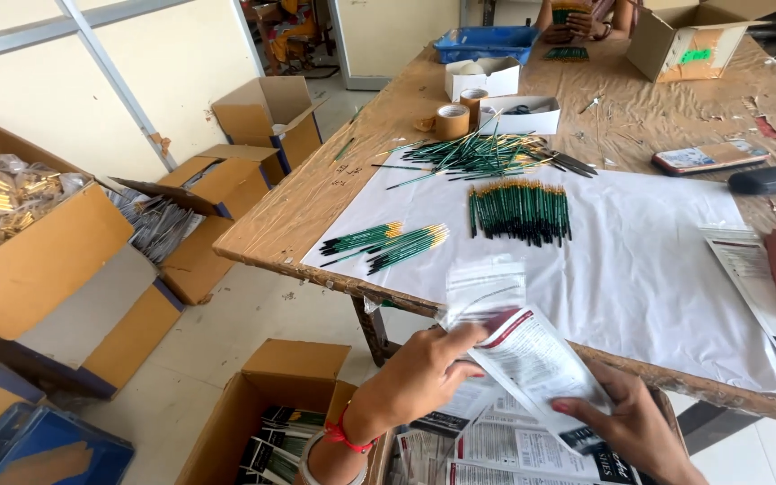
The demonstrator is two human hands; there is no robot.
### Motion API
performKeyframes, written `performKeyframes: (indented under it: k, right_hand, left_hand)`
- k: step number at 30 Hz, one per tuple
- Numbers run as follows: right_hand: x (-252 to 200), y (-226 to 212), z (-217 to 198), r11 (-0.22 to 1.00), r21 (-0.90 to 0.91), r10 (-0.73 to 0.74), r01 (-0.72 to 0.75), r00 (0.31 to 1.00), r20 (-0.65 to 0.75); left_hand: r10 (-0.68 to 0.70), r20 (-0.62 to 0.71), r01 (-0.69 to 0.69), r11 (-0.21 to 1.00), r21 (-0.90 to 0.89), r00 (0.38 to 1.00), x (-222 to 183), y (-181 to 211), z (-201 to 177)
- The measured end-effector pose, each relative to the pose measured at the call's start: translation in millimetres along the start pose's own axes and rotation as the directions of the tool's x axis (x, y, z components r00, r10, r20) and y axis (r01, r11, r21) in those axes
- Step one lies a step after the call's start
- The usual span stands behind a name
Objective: The person sorts paintbrushes into small bundles and then places them into plastic sleeves by hand.
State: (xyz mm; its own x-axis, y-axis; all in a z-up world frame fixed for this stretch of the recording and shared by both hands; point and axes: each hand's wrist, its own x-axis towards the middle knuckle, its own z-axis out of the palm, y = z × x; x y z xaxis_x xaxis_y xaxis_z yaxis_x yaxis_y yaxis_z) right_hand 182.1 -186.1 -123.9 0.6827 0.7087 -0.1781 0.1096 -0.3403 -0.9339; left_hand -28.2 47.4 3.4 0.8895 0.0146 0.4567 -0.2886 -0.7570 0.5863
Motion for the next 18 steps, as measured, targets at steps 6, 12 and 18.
performKeyframes:
  k: [6, 12, 18]
  right_hand:
    - [23, 16, 5, 0.854, -0.459, -0.127, 0.247, 0.953, 0.275]
    - [5, -93, 43, 0.837, -0.002, -0.546, 0.547, 0.836, -0.054]
    - [24, -69, 82, 0.858, -0.219, -0.490, 0.464, 0.868, -0.080]
  left_hand:
    - [0.004, -0.325, -0.035, 0.995, -0.090, 0.946, -16, -4, -23]
    - [-0.112, -0.114, 0.060, 0.919, -0.389, 0.987, -13, -3, 16]
    - [-0.195, -0.053, 0.157, 0.898, -0.410, 0.979, -43, -9, 25]
